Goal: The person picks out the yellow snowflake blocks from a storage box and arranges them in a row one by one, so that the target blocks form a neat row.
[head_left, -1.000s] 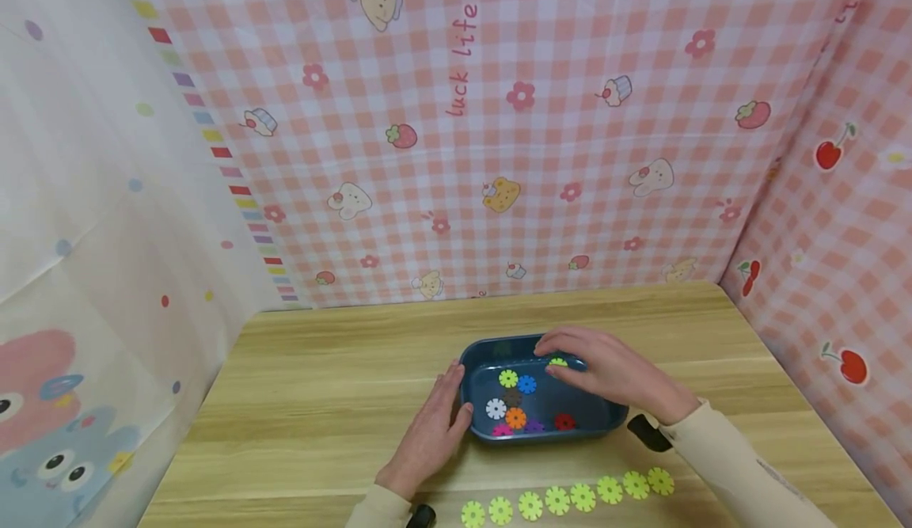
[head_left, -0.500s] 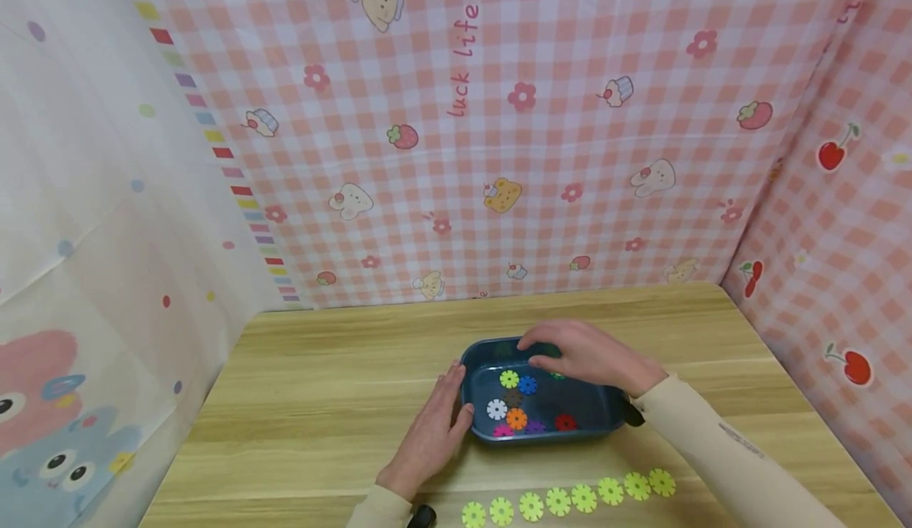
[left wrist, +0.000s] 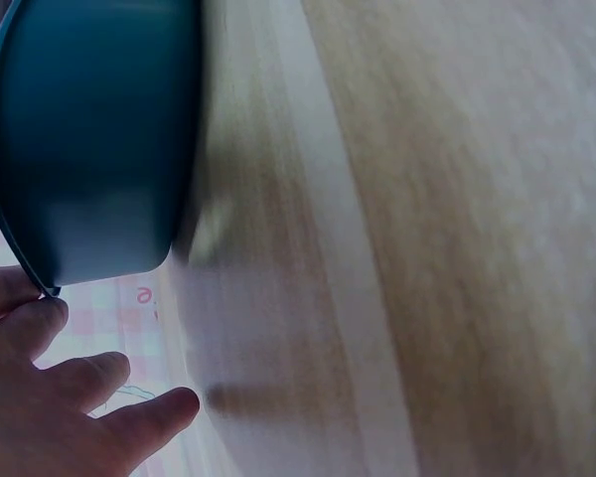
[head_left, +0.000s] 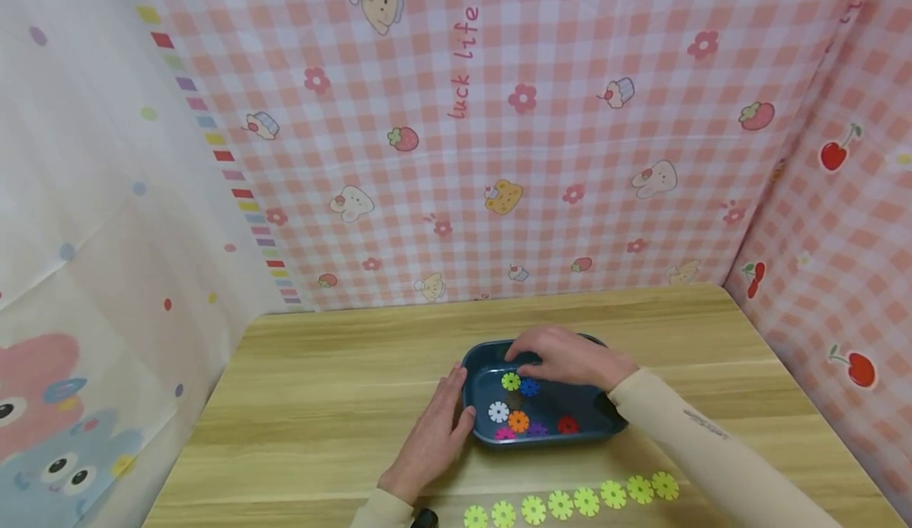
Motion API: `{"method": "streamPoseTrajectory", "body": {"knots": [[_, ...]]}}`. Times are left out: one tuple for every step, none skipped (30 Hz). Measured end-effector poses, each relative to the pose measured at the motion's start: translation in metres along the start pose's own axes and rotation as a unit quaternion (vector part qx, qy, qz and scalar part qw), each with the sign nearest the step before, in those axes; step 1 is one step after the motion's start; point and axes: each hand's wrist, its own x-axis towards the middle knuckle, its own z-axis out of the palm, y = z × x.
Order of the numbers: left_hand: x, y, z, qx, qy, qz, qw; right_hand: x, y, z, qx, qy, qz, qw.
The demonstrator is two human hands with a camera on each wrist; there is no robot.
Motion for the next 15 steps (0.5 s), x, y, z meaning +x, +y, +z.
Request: {"method": "streamPoseTrajectory", "body": {"knots": [[0.0, 0.0, 0.0, 0.0, -0.001, -0.002, 1.0, 0.001, 0.001, 0.002, -0.001, -0.003, -0.001, 1.0], [0.0, 0.0, 0.0, -0.001, 0.0, -0.001, 1.0, 0.003, 0.002, 0.003, 0.0, -0.006, -0.003, 1.0], [0.0, 0.0, 0.0, -0.002, -0.001, -0.001, 1.0, 0.004, 0.003, 0.005, 0.001, -0.009, -0.002, 1.0], [0.0, 0.0, 0.0, -0.002, -0.001, 0.0, 1.0, 0.006, 0.004, 0.007, 0.003, -0.012, -0.002, 0.9999], [0.0, -0.001, 0.0, -0.003, -0.002, -0.001, 1.0, 0.007, 0.005, 0.009, 0.003, -0.015, -0.002, 0.9999], [0.0, -0.001, 0.0, -0.003, -0.002, 0.0, 1.0, 0.008, 0.006, 0.01, 0.003, -0.018, -0.002, 0.9998], [0.0, -0.001, 0.0, -0.003, -0.002, 0.0, 1.0, 0.009, 0.007, 0.012, 0.005, -0.021, -0.002, 0.9998], [0.0, -0.002, 0.001, -0.003, -0.002, 0.002, 1.0, 0.01, 0.008, 0.014, 0.008, -0.025, 0.0, 0.9997], [0.001, -0.002, 0.001, -0.002, -0.002, 0.002, 1.0, 0.011, 0.009, 0.015, 0.009, -0.027, 0.0, 0.9996], [0.001, -0.002, 0.001, -0.001, -0.002, 0.003, 1.0, 0.012, 0.01, 0.017, 0.013, -0.03, 0.002, 0.9995], [0.001, -0.002, 0.001, -0.001, -0.001, 0.004, 1.0, 0.013, 0.011, 0.018, 0.016, -0.033, 0.004, 0.9993], [0.001, -0.002, 0.001, 0.0, -0.001, 0.005, 1.0, 0.013, 0.012, 0.019, 0.02, -0.035, 0.006, 0.9992], [0.001, -0.003, 0.001, 0.0, 0.0, 0.006, 1.0, 0.014, 0.013, 0.021, 0.025, -0.037, 0.008, 0.9989], [0.001, -0.003, 0.001, 0.0, 0.0, 0.005, 1.0, 0.014, 0.014, 0.022, 0.028, -0.039, 0.009, 0.9988], [0.001, -0.003, 0.0, 0.0, 0.0, 0.006, 1.0, 0.015, 0.015, 0.024, 0.031, -0.042, 0.011, 0.9986]]}}
